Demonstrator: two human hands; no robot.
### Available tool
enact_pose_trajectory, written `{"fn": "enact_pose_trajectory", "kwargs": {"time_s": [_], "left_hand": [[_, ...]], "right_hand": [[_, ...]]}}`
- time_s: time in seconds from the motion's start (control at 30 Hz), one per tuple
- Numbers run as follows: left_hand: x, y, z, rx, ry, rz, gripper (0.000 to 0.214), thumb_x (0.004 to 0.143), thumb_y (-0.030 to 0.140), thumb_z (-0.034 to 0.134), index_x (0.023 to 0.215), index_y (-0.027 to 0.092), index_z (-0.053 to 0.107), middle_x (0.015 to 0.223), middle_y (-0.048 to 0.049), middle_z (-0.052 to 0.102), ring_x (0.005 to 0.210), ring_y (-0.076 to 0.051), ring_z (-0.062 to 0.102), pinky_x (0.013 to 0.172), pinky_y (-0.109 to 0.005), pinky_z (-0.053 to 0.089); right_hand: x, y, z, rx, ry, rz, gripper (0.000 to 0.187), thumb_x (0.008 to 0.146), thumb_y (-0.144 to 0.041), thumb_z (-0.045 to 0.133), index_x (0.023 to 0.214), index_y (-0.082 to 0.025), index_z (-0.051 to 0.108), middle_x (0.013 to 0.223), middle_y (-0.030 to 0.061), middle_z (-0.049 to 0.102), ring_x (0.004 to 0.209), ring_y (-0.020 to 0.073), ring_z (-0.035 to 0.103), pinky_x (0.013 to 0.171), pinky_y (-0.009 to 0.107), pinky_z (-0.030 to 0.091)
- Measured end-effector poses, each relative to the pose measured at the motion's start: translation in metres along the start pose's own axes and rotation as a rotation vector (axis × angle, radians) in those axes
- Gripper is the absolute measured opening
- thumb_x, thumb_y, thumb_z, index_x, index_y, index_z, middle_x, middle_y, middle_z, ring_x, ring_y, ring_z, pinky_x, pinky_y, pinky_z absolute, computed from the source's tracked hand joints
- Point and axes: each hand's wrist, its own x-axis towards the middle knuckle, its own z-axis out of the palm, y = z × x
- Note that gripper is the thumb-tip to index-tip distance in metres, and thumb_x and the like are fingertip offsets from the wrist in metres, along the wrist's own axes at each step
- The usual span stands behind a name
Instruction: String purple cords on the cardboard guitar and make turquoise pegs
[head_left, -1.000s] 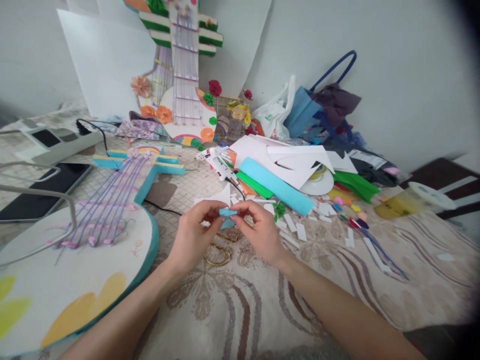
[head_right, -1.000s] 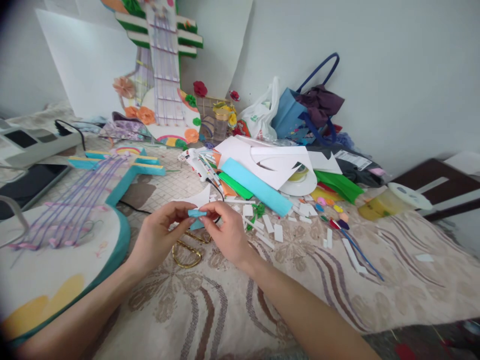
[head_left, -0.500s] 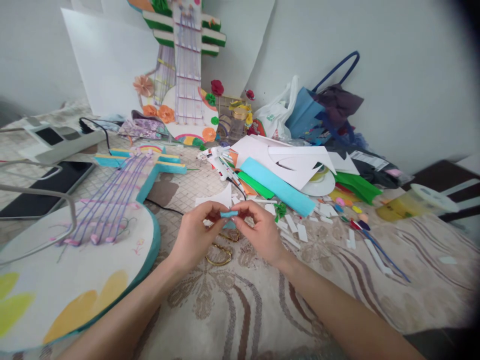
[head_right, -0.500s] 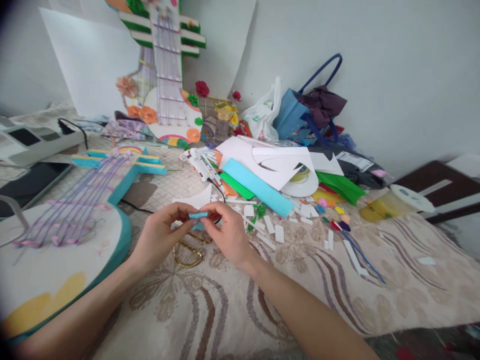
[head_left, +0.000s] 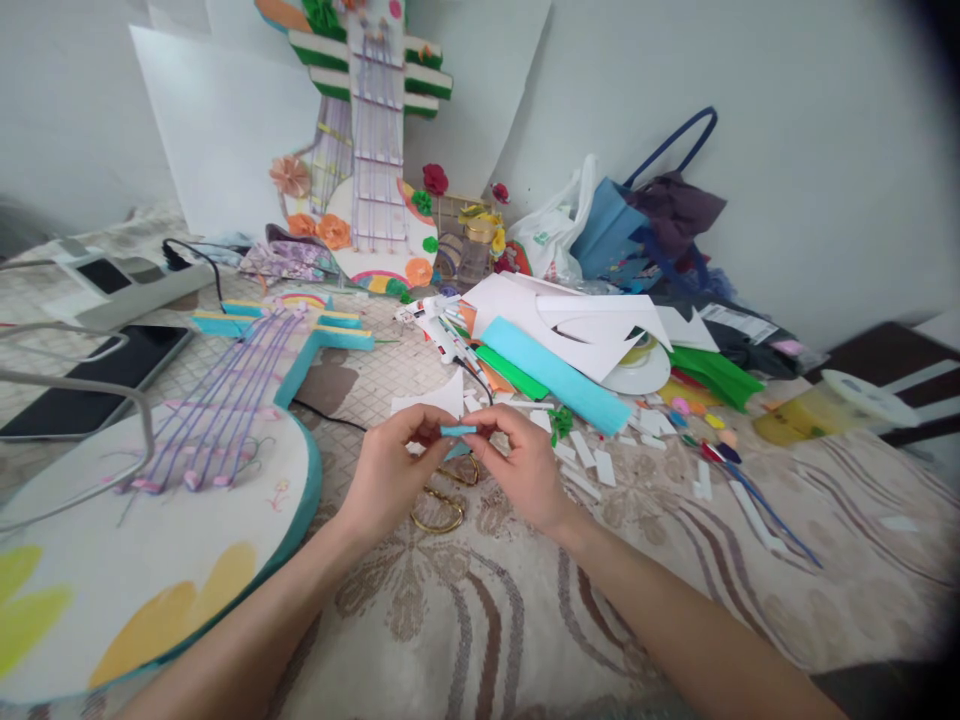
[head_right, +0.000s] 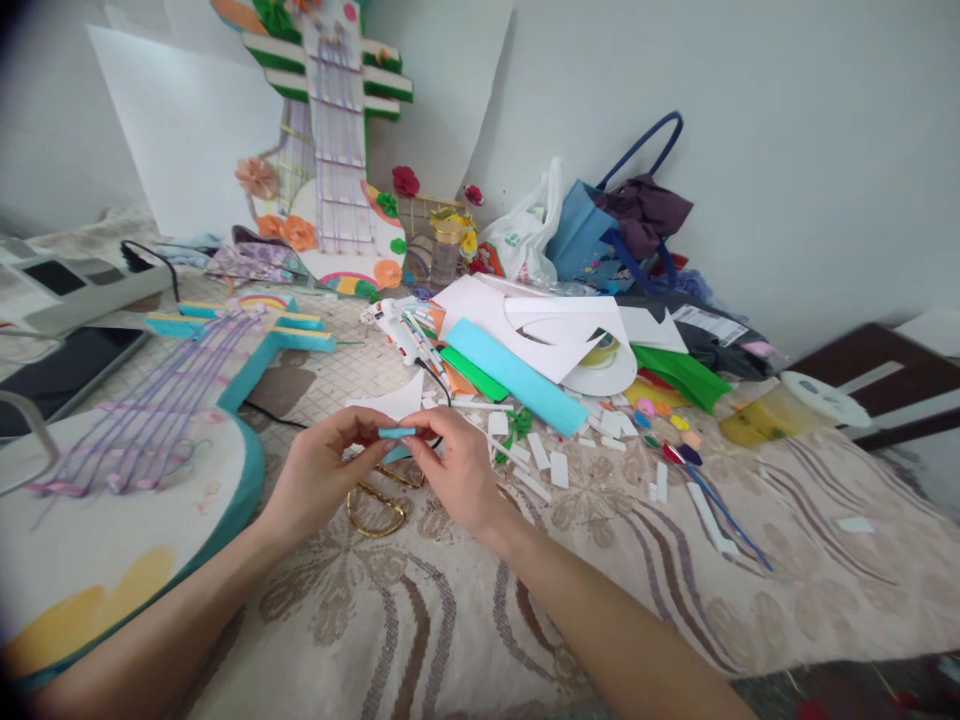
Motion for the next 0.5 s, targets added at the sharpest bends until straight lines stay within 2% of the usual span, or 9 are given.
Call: {"fn": "enact_pose_trajectory", "kwargs": {"time_s": [0.23,0.5], "left_hand": [[-0.001,0.0029,-0.0011,0.093,0.029,0.08,0.014,0.079,0.013,0.061,0.091,0.019,0.066,0.079,0.0008,0.067,0.07,-0.012,0.059,0.066,-0.024,0.045],[-0.0001,0.0032,0.0,0.145,0.059,0.105,0.015,0.079,0.011,0.062,0.091,0.019,0.065,0.077,0.0015,0.065,0.07,-0.012,0.058,0.065,-0.024,0.045]], "right_hand": [[-0.0004,0.0012,0.0006,-0.064,0.021,-0.092,0.014,0.085,-0.012,0.057,0.092,-0.021,0.064,0.087,0.0035,0.067,0.085,0.0161,0.062,0.077,0.029,0.048],[0.0,0.0025,0.0017,-0.053,0.018,-0.087,0.013,0.087,-0.013,0.056,0.092,-0.021,0.064,0.085,0.0033,0.065,0.081,0.0156,0.06,0.073,0.028,0.047]]}}
